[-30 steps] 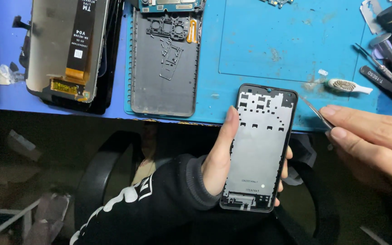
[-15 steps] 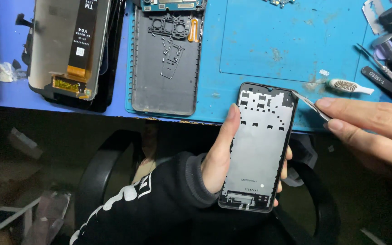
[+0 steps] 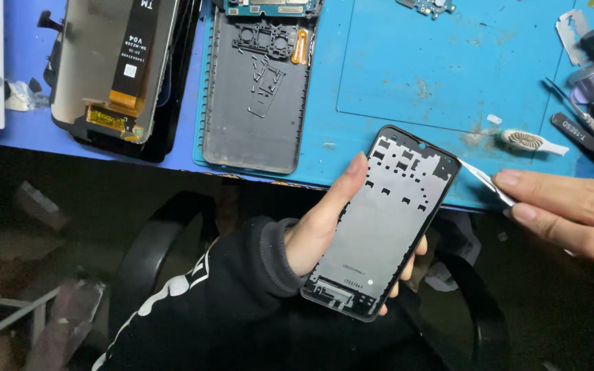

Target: Repairing a smartphone by cleaning the frame and adjusting internal components using tweezers and a brush.

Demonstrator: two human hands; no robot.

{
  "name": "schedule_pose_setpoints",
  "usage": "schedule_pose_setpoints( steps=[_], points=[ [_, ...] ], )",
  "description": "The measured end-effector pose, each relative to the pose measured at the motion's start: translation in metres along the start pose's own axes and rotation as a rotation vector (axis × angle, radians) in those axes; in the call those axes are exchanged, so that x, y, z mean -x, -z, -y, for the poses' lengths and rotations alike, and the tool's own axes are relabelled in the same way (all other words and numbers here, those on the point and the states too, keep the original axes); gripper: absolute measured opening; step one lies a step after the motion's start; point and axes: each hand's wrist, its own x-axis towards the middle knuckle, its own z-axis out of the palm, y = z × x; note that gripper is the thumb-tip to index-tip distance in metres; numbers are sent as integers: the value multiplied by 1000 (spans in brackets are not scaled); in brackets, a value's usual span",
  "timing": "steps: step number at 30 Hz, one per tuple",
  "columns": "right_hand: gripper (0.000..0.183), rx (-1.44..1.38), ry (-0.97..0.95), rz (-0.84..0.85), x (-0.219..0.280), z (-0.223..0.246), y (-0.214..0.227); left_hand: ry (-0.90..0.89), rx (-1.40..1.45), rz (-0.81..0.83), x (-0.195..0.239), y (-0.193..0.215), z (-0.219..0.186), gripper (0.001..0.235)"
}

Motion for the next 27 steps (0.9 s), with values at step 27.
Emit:
schedule_pose_setpoints(
  steps=[27],
  points=[
    [31,91,165,66,-7,-7,1,-18,37,-8,-1,-1,-2,95]
  ],
)
